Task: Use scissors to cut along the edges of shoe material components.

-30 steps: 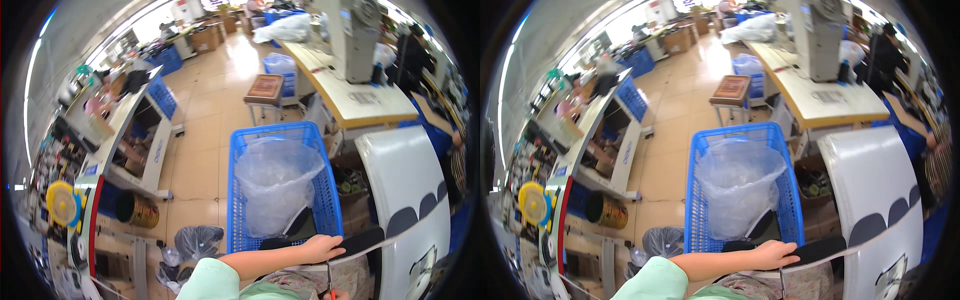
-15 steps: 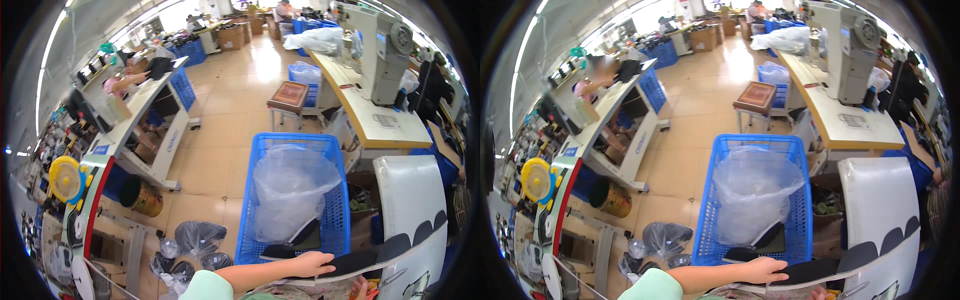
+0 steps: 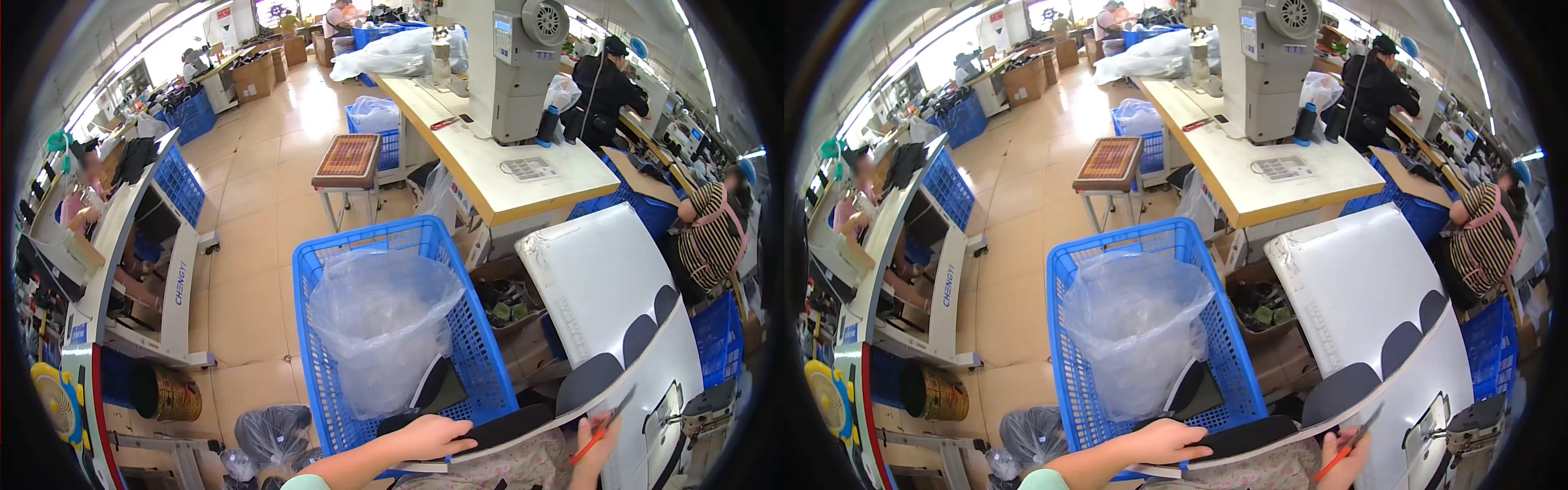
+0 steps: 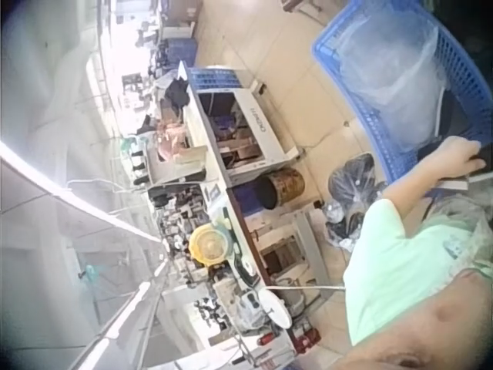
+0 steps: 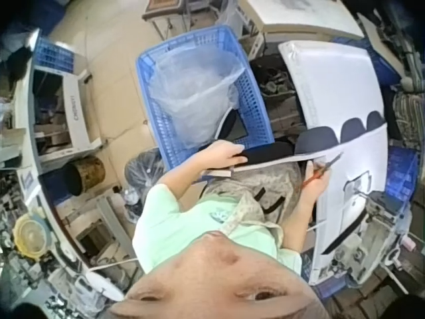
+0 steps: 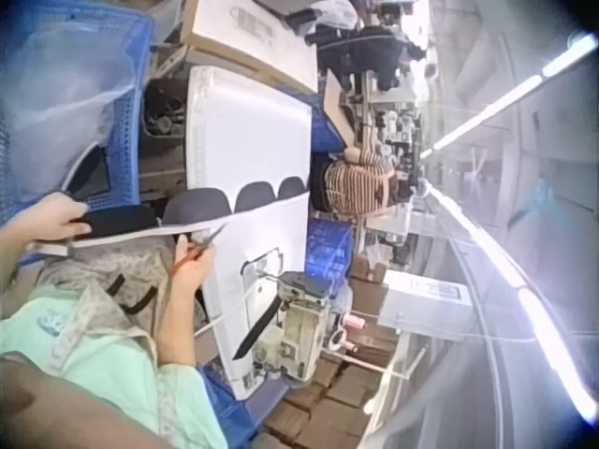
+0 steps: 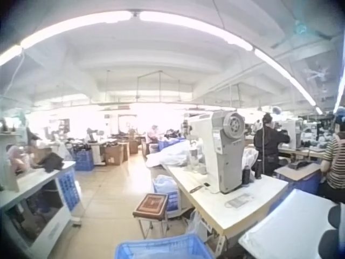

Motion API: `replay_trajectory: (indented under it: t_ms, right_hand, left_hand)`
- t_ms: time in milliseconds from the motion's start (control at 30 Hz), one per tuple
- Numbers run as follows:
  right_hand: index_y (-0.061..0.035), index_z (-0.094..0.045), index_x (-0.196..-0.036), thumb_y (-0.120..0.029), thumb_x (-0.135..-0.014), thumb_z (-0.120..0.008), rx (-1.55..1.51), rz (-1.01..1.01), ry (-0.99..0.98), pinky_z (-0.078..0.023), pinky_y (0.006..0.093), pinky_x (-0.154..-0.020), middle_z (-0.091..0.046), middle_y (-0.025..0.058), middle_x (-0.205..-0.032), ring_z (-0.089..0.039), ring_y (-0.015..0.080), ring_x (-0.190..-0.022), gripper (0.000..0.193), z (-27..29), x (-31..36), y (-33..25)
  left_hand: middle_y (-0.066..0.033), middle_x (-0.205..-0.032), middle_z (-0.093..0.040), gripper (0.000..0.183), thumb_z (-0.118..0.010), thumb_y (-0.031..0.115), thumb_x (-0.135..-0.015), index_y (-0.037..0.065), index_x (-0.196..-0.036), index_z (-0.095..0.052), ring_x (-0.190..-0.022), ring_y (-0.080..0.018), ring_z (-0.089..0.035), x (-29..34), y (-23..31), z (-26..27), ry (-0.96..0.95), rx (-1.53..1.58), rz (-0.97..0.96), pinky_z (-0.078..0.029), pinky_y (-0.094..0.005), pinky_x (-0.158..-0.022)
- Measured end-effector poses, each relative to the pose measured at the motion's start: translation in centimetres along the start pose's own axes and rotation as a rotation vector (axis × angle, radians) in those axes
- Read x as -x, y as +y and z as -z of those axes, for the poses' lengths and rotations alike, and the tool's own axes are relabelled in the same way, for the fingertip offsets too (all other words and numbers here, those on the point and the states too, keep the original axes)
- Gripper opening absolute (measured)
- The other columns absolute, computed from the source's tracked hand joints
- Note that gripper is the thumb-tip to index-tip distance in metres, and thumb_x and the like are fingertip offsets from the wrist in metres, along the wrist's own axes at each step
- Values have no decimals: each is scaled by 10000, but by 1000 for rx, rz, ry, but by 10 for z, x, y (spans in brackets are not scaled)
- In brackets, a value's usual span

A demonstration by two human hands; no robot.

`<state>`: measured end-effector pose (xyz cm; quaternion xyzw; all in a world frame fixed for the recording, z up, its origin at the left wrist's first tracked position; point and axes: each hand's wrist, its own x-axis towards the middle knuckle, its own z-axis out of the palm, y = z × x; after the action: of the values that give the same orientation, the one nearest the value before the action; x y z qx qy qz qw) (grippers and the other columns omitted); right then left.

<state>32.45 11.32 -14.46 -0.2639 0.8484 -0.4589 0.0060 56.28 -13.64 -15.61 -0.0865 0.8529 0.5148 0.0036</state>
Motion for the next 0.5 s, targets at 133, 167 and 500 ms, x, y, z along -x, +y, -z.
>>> replay_trajectory:
  t_ms: [133, 167, 500]
  right_hand:
    - [50, -544, -1136, -36, -747, -712, 129, -140, 129, -447, 230, -737, -549, 116, -1062, -553, 166, -927, 432, 21, -74, -14]
    - [50, -544, -1136, -36, -747, -712, 134, -143, 141, -447, 230, -737, -549, 116, -1062, -553, 166, -927, 432, 24, -91, -14]
    - [47, -561, -1084, -84, -770, -623, 688, 87, 3, -442, 413, -878, -575, 204, -1032, -551, 371, -978, 347, 19, -145, 7]
  left_hand:
    - [-204, -717, -578, 408, -507, 439, -933, 33, -901, -532, -717, -408, -568, -16, -14, 17, -128, -25, 126, -443, -464, -635]
    - [-208, -736, -588, 417, -512, 439, -930, 24, -915, -545, -738, -411, -573, -24, -19, 18, -164, 0, 146, -444, -469, -647]
    - [-199, -819, -634, 445, -478, 478, -926, 46, -945, -583, -809, -391, -614, -53, -88, -21, -199, -95, 110, -476, -469, -718]
